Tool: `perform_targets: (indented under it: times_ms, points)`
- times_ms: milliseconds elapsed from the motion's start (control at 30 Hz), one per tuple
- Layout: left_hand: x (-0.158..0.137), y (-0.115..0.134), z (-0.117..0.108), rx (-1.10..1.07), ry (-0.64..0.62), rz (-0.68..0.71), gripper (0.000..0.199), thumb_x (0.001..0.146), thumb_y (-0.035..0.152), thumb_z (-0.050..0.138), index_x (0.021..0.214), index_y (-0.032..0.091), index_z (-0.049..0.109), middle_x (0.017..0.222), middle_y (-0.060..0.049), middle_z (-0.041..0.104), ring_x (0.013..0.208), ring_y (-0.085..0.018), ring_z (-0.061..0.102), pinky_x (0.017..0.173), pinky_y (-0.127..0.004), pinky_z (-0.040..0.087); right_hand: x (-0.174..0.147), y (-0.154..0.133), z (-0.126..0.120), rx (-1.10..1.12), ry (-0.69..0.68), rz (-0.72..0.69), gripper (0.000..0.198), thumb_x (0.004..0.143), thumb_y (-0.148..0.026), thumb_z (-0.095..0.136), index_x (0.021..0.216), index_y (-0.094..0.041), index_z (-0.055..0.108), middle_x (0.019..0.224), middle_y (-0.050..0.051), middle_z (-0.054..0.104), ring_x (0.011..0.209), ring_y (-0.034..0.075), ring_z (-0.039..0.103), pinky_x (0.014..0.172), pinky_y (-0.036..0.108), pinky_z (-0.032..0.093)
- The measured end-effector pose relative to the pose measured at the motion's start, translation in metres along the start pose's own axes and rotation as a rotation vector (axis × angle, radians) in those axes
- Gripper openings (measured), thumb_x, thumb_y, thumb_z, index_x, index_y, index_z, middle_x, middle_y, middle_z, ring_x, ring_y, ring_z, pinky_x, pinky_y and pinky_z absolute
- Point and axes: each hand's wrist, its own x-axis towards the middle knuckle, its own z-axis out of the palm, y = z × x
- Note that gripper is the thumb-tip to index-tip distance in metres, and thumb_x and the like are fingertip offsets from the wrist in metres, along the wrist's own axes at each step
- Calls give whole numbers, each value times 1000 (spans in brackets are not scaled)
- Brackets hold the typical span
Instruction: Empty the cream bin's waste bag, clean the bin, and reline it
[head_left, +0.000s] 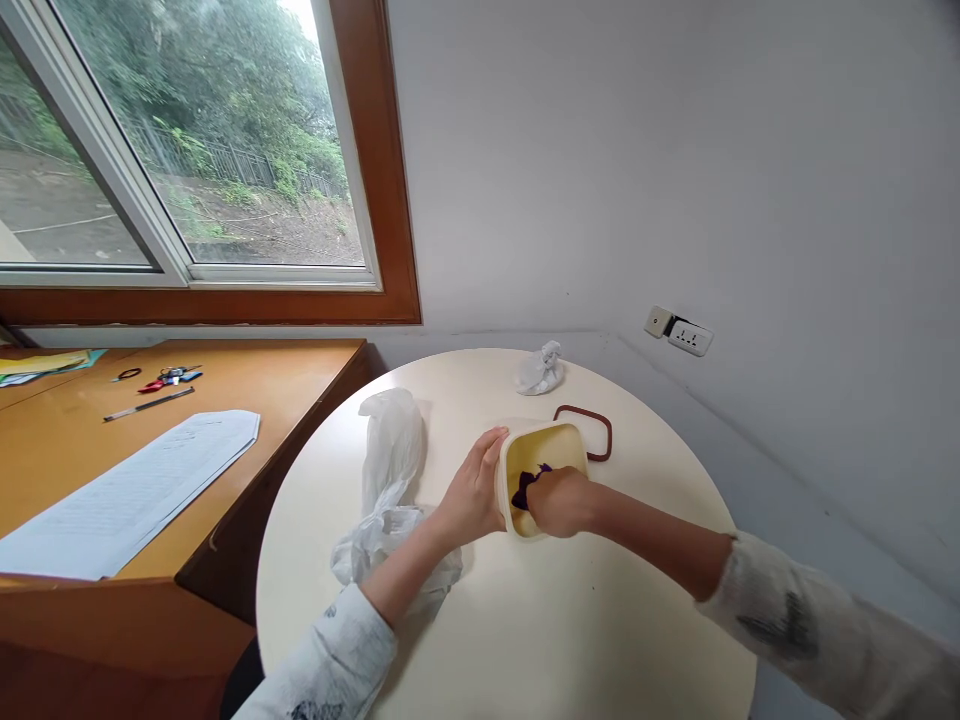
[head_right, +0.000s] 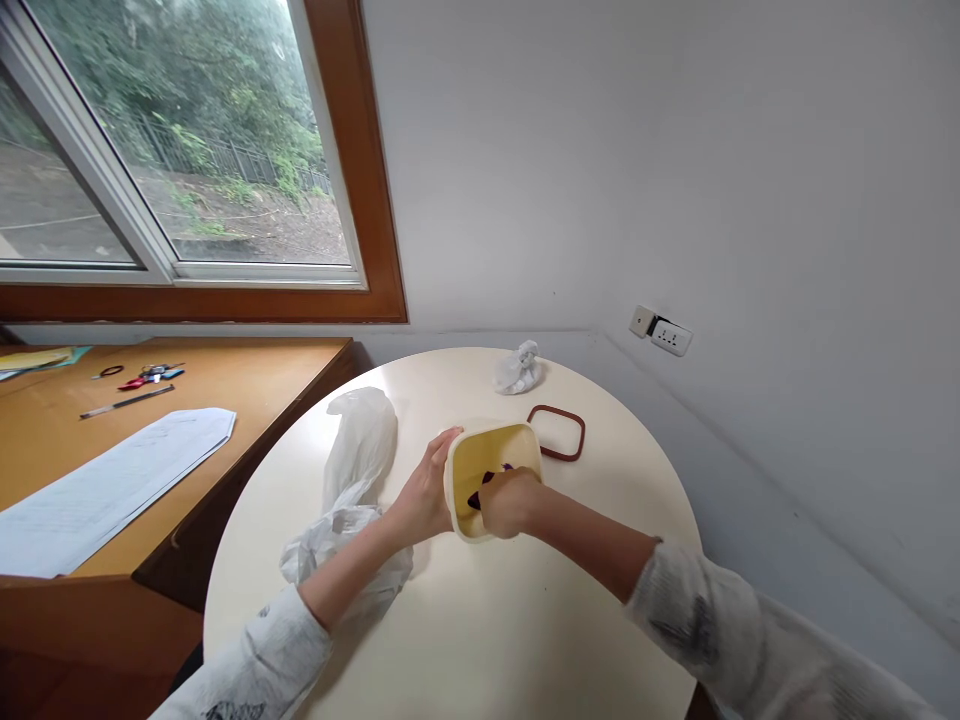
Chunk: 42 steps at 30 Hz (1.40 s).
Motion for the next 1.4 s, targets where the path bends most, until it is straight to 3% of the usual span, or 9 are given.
perform_targets:
  times_ms: [100,233,400,533,633,800,900,1100,1400]
  points:
    - [9,-4,-8,-56,-54,-12,113,53,33,78,138,21,4,133,-20,24,128,-35,25,100,-51,33,-31,5,-2,-21,1,-48,24,81,-23,45,90,-14,66,84,13,67,76,26,63,66,38,47]
    - [24,-8,-21,-174,-127,-76,119,45,30,81,138,22,7,136,-17,23,129,-34,23,102,-50,32,-52,15,14,19,236,-144,49,83,-37,47,123,-10,48,115,16,58,106,28,52,90,39,40]
    - [27,-7,-29,-247,-191,-203,103,58,21,73,139,25,9,143,-13,20,132,-31,22,104,-49,30,-31,23,43,-64,421,-134,41,84,-13,39,125,-8,46,94,15,64,83,22,60,77,33,44]
    - [9,0,-13,-137,-61,-315,92,69,17,63,140,27,5,144,-13,22,132,-29,23,106,-51,26,-10,9,42,66,492,-30,42,85,-17,37,126,-9,42,85,14,65,73,22,61,64,30,43]
    - [-5,-1,7,14,98,-291,105,65,21,68,139,23,-6,144,-19,14,134,-34,15,104,-57,21,3,-12,33,268,512,16,36,85,-18,37,118,-10,47,84,12,66,73,21,61,63,29,43]
    - [-12,-17,22,199,309,-205,87,75,20,57,139,22,-2,137,-20,20,131,-32,19,102,-56,24,16,-38,25,594,568,-28,33,87,-21,34,118,-13,45,97,12,64,87,20,60,72,27,43]
    - [-12,-25,14,200,295,-154,86,72,23,60,138,19,5,132,-20,26,127,-32,27,99,-52,33,6,-36,25,622,531,-84,30,90,-25,31,112,-14,48,95,11,63,84,18,59,72,27,43]
    - [-9,-25,5,184,234,-67,97,61,34,70,136,18,11,128,-19,31,123,-34,32,98,-52,34,-16,-3,16,264,377,-234,27,86,-17,33,94,-16,58,97,9,64,90,20,56,83,33,40]
    - [-7,-19,9,197,214,-43,95,62,35,68,135,19,11,128,-19,32,121,-36,34,96,-55,33,63,13,16,236,146,-307,21,81,-19,45,95,-18,61,92,3,66,78,14,59,66,23,45]
